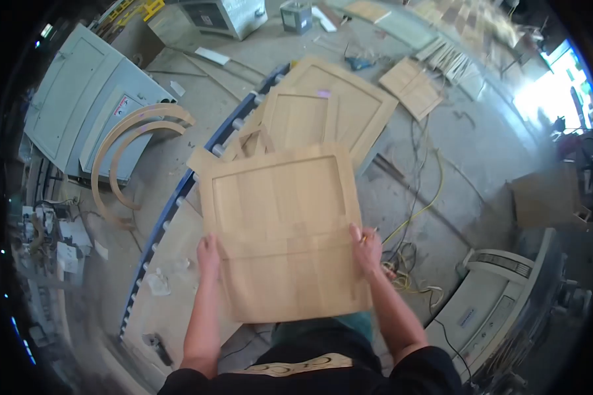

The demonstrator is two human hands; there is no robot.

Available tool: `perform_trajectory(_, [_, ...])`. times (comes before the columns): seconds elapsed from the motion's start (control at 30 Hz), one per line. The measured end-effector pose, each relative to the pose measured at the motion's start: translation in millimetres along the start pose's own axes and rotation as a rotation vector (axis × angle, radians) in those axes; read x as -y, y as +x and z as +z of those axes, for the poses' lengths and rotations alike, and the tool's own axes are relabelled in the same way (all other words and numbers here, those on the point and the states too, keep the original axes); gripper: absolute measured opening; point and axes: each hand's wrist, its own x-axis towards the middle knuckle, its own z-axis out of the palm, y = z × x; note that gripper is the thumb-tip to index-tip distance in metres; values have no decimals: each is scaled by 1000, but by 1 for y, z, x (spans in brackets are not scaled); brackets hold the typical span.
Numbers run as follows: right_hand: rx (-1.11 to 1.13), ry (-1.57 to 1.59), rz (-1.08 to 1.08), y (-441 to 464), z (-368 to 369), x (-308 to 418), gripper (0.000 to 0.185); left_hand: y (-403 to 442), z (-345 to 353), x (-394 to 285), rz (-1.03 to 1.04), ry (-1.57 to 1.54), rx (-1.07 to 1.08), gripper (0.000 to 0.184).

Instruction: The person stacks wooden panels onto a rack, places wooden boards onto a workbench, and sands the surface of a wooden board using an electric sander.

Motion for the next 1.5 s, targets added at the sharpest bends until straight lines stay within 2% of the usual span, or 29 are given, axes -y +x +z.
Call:
perform_trajectory(0.03, [-58,-54,-46,6,9,-3,62,10,13,-8,-30,56,9,54])
perform_trajectory(0.1, [187,-63,96,77,15,5,62,39,60,-23,13,102,-14,58])
perform_trajectory(0.17, [132,-109,-30,135,31,15,62,77,95,-23,-55,230,-34,60])
perform_trajectory(0.27, [243,-166,-24,208,55,31,64,119,129,-30,-14,274,-85,64])
perform_trajectory(0.47, [284,-273,-174,290,79,58,68,166,154,-65,-97,463,-43,69])
perform_trajectory(0.5, [360,-303,-195,296,80,62,66,172,155,-66,-87,450,-40,69])
perform_trajectory(0.6, [540,-584,-276,309,87,64,53,173,152,-67,63,891,83,68])
perform_trajectory(0.63, [638,-572,-514,304,74,67,41,167,147,-74,171,985,146,69])
perform_trajectory(0.67, [607,-677,-402,303,88,61,37,169,143,-65,142,938,227,66])
perform_trajectory(0.7, [541,-694,-441,305,102,39,36,163,141,-54,142,801,157,66])
perform_trajectory(0.73, [543,-721,-423,293,78,55,36,158,137,-39,194,726,114,69])
perform_trajectory(0.77, [366,-639,-325,277,67,53,29,151,132,-27,180,727,94,74])
perform_trajectory(0.8, [331,-548,-297,260,38,48,32,126,127,-36,129,714,41,77])
perform_trajectory(0.9, [345,-277,-96,190,-15,14,39,73,114,11,306,559,-29,63])
perform_trajectory(0.97, [347,-75,-138,131,-33,-66,44,13,107,29,449,324,-2,57])
perform_trajectory(1.0, [376,-100,-63,90,-52,-107,44,-13,103,45,430,288,58,55])
perform_trajectory(1.03, [323,-154,-142,39,-75,-145,45,-37,100,63,408,259,114,53])
perform_trajectory(1.07, [407,-221,141,-11,-99,-179,46,-64,99,84,331,220,136,51])
perform_trajectory(1.1, [509,-373,-114,-63,-103,-258,44,-92,94,99,251,189,159,49])
perform_trajectory(1.13, [449,-230,414,-124,-150,-233,41,-118,86,103,204,162,207,45])
perform_trajectory(1.17, [343,-298,412,-188,-177,-243,40,-142,81,104,151,132,254,42])
perform_trajectory(1.2, [348,-337,497,-251,-178,-305,25,-162,80,100,156,154,257,42])
perform_trajectory(1.23, [624,-799,95,-307,-186,-346,18,-176,76,91,173,-18,315,39])
perform_trajectory(1.27, [485,-361,657,-370,-186,-382,18,-181,76,77,191,-194,374,36])
perform_trajectory(1.3, [650,-858,151,-423,-189,-402,28,-177,79,63,179,-250,426,34])
perform_trajectory(1.37, [676,-358,1002,-489,-192,-406,33,-169,85,-8,229,-276,523,31])
perform_trajectory(1.43, [621,-197,1061,-513,-174,-410,36,-181,85,-131,385,-337,567,31])
perform_trajectory(1.47, [565,-49,1131,-520,-168,-413,39,-179,87,-184,567,-392,623,31])
perform_trajectory(1.5, [653,-389,627,-504,-164,-414,35,-189,86,-242,712,-392,629,32])
